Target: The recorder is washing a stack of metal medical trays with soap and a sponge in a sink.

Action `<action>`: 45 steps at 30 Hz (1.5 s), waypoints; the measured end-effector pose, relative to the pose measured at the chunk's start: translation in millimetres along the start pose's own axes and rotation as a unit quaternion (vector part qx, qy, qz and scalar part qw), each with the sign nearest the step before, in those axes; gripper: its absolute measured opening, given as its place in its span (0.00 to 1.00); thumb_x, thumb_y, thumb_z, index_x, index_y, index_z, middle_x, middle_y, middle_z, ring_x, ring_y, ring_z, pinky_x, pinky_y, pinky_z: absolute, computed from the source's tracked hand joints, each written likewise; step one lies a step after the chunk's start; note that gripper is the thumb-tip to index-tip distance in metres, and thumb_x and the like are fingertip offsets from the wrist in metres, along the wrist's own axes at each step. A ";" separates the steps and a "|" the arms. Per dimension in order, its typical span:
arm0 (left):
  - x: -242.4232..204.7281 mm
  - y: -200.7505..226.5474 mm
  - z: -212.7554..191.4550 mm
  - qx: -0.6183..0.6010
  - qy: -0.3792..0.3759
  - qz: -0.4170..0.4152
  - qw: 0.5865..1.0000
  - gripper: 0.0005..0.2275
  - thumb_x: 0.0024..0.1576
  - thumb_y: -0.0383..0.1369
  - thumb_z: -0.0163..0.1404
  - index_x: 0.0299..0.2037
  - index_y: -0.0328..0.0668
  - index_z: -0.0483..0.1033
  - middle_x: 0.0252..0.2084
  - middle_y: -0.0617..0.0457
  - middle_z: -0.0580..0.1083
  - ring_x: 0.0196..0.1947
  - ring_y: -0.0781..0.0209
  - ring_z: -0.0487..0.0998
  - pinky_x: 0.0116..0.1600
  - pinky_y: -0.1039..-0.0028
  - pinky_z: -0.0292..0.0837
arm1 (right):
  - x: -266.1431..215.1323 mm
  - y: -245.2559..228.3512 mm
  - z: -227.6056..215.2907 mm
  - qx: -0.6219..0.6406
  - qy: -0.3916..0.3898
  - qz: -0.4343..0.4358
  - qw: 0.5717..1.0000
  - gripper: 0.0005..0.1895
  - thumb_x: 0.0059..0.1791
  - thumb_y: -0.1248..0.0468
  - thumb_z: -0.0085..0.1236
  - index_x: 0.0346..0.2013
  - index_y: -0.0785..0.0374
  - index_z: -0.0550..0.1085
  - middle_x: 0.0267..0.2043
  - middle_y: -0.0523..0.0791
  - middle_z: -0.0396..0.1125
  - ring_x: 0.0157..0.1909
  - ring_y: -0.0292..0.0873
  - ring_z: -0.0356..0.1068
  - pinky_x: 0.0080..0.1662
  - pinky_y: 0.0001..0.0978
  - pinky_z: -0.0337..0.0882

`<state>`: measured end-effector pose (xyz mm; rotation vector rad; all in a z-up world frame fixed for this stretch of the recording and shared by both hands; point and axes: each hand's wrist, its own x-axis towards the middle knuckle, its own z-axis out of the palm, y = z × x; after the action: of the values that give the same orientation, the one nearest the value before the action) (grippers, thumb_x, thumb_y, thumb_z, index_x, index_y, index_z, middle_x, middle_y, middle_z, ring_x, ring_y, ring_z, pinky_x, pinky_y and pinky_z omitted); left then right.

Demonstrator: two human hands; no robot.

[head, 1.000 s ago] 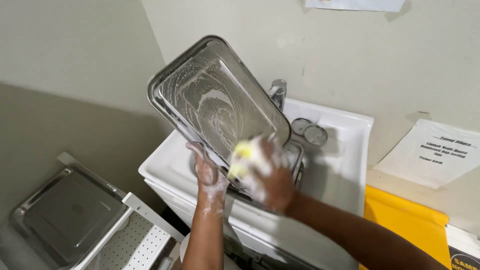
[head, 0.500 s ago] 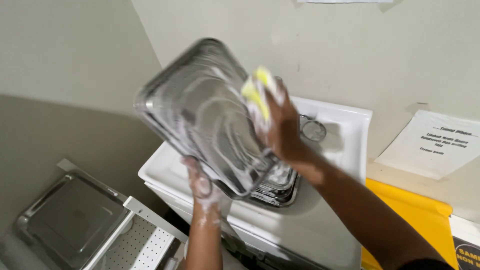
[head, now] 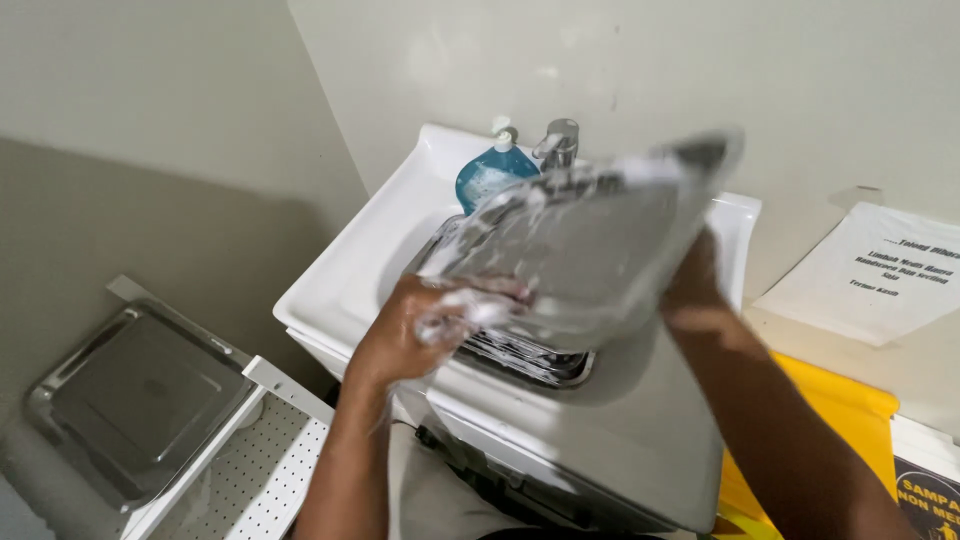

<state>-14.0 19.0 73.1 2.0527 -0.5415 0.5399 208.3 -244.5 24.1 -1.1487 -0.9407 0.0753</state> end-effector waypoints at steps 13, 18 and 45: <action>-22.3 -68.3 42.4 0.237 -0.228 -0.221 0.918 0.25 0.50 0.17 0.53 0.56 0.52 0.79 0.49 0.46 0.77 0.53 0.49 0.74 0.61 0.59 0.71 | -4.9 -13.4 9.6 0.000 0.278 0.295 0.914 0.26 0.53 0.54 0.45 0.64 0.57 0.66 0.54 0.46 0.68 0.42 0.43 0.71 0.37 0.33 0.77; -10.1 -96.2 37.9 0.218 -0.192 -0.249 0.924 0.21 0.52 0.22 0.57 0.55 0.54 0.80 0.55 0.47 0.77 0.56 0.48 0.75 0.64 0.60 0.70 | -7.3 43.4 11.1 -0.086 0.053 0.314 0.944 0.40 0.47 0.60 0.59 0.70 0.57 0.51 0.56 0.55 0.68 0.43 0.49 0.70 0.44 0.46 0.77; -48.9 -505.2 -36.3 0.427 -0.239 -0.343 0.802 0.16 0.39 0.37 0.61 0.38 0.42 0.88 0.58 0.38 0.73 0.55 0.39 0.74 0.55 0.65 0.74 | -83.5 178.3 -59.6 -0.335 -0.072 0.400 0.850 0.20 0.46 0.52 0.64 0.48 0.58 0.77 0.48 0.52 0.72 0.45 0.46 0.74 0.46 0.41 0.79</action>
<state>226.9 302.9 -273.8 3.0486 0.2893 -0.2661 266.2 -249.9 -173.2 -2.1693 -0.5534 0.5479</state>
